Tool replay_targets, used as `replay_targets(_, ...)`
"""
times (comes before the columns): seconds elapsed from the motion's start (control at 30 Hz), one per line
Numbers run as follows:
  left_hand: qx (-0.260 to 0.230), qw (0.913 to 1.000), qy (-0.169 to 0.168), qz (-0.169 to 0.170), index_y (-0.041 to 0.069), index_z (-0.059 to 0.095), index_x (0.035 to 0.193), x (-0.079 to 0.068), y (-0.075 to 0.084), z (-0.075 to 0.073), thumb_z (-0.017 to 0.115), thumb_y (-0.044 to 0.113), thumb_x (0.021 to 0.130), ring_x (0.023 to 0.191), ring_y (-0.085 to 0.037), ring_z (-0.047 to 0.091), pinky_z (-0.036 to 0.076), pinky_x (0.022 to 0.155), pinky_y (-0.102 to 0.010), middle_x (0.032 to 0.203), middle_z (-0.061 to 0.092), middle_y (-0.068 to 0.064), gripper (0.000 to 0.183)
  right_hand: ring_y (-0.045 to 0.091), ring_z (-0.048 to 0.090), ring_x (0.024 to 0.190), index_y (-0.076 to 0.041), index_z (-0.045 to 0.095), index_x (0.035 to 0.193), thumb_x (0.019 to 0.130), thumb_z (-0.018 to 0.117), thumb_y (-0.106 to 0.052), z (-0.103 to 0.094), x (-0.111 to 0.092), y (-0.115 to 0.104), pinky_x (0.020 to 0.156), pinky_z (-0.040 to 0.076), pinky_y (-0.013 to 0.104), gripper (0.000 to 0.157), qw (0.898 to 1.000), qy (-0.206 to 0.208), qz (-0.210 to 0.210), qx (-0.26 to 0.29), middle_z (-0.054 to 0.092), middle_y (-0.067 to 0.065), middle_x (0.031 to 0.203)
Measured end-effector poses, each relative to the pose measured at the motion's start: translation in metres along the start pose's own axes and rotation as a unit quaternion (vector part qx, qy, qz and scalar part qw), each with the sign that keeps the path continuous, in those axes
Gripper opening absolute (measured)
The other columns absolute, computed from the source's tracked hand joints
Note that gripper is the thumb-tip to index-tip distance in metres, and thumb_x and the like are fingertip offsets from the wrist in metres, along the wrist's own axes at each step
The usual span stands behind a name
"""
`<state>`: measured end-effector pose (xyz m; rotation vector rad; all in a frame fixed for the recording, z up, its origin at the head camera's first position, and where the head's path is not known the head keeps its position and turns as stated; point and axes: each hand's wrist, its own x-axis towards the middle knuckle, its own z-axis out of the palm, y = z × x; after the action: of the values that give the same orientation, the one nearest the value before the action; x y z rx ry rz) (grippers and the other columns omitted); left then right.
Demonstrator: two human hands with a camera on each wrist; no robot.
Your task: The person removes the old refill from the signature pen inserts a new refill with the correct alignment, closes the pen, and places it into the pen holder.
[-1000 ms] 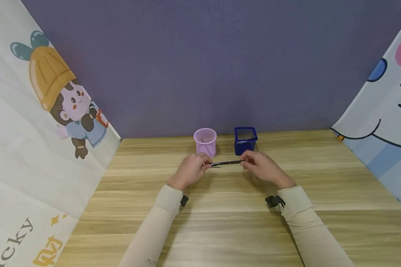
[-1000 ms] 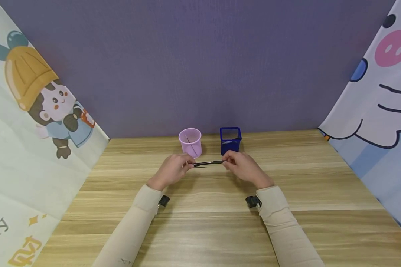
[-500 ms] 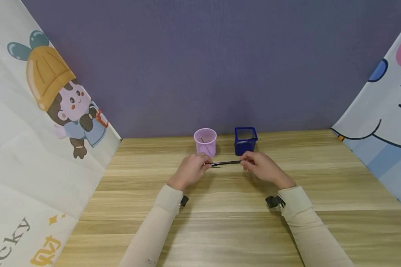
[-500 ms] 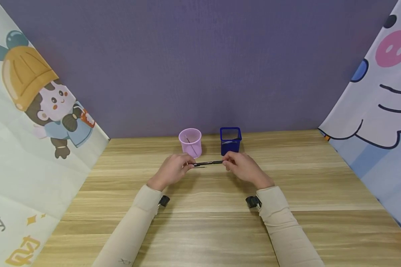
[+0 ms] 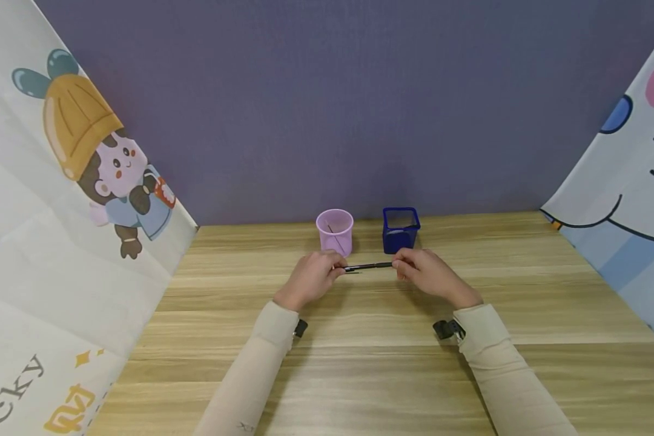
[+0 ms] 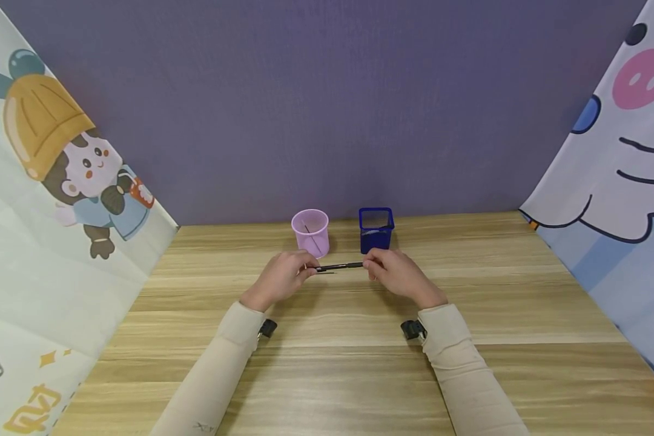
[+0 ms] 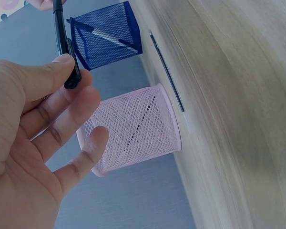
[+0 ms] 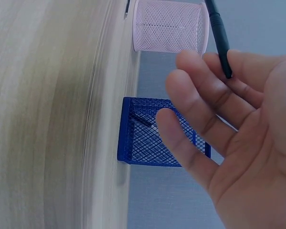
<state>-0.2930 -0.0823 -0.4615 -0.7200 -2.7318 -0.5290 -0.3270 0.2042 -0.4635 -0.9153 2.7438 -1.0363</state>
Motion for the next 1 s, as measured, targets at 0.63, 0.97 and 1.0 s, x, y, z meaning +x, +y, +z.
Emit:
replay_targets(0.63,-0.004,1.0000,0.003,0.004,0.014,0.078,0.101,-0.0006,-0.0009,-0.0016,0.073,0.015,0.095,0.093,-0.016,0.073,0.059,0.084,-0.039,0.099,0.076,0.002,0.008,0.011,0.046,0.056,-0.012,0.067,0.097,0.108,0.052,-0.023,-0.0002,0.0003,-0.0030,0.053,0.039,0.026,0.022,1.000,0.005,-0.008,-0.006,0.062,0.002,0.073)
replay_targets(0.97,-0.004,1.0000,0.000,-0.002,0.015,0.078,0.103,-0.0015,-0.0035,-0.0004,0.073,0.016,0.095,0.094,-0.016,0.073,0.059,0.085,-0.039,0.102,0.077,0.002,0.009,0.021,0.065,0.072,-0.011,0.067,0.112,0.105,0.060,-0.024,0.0018,0.0004,-0.0025,0.061,0.051,0.027,0.017,1.000,0.012,-0.011,0.020,0.070,0.007,0.086)
replay_targets(1.0,-0.003,1.0000,-0.001,-0.002,0.015,0.078,0.103,-0.0016,-0.0039,-0.0005,0.073,0.016,0.095,0.094,-0.016,0.073,0.059,0.085,-0.039,0.102,0.077,0.002,0.009,0.021,0.065,0.073,-0.011,0.067,0.112,0.104,0.062,-0.023,0.0019,0.0003,-0.0031,0.062,0.051,0.027,0.016,1.000,0.015,-0.011,0.020,0.070,0.006,0.086)
